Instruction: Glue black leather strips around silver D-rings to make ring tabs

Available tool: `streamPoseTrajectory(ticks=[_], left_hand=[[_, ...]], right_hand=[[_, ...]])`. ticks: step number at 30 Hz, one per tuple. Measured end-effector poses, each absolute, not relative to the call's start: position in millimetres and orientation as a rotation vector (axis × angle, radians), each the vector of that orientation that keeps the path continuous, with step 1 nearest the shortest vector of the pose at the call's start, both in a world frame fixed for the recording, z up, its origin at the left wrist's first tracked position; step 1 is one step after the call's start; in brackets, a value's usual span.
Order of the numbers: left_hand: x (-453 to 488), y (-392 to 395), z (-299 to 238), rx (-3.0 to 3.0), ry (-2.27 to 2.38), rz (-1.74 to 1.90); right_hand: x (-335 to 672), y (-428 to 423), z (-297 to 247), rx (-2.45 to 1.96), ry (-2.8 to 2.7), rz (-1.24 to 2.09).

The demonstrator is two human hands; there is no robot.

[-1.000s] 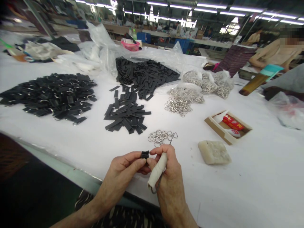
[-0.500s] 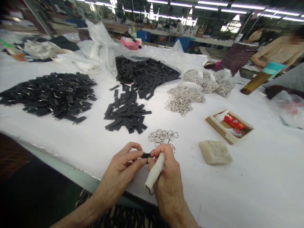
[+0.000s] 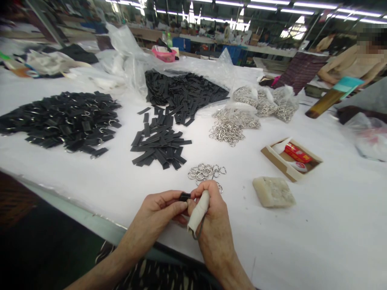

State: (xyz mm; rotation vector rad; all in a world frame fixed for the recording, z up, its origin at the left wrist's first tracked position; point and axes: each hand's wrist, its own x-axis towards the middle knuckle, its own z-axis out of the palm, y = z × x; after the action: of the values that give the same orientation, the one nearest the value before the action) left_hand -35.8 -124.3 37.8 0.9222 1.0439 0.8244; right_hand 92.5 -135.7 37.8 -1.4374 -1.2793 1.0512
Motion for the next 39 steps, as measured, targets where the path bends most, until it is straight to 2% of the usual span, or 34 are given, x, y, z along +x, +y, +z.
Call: streamPoseTrajectory(ticks=[12,27,34,39], left_hand=[[-36.2,-119.5,28.6,0.718,1.078,0.828],[-38.7,-117.7,28.1,0.75,1.044,0.784],[-41.1,-117.9,31.8,0.774,1.087,0.771],[-39.2,-117.0,31.0,0.753,1.059,0.762]], right_hand=[[89.8,-137.4,30.5,-1.548,-1.265,1.09],[89.1,-140.0,30.3,-1.55,-1.279,1.025],[114.8,-146.3,40.4,-1.521,-1.346,0.815],[148.1,-157.9,44.3,-1.531,-1.192,0.751]])
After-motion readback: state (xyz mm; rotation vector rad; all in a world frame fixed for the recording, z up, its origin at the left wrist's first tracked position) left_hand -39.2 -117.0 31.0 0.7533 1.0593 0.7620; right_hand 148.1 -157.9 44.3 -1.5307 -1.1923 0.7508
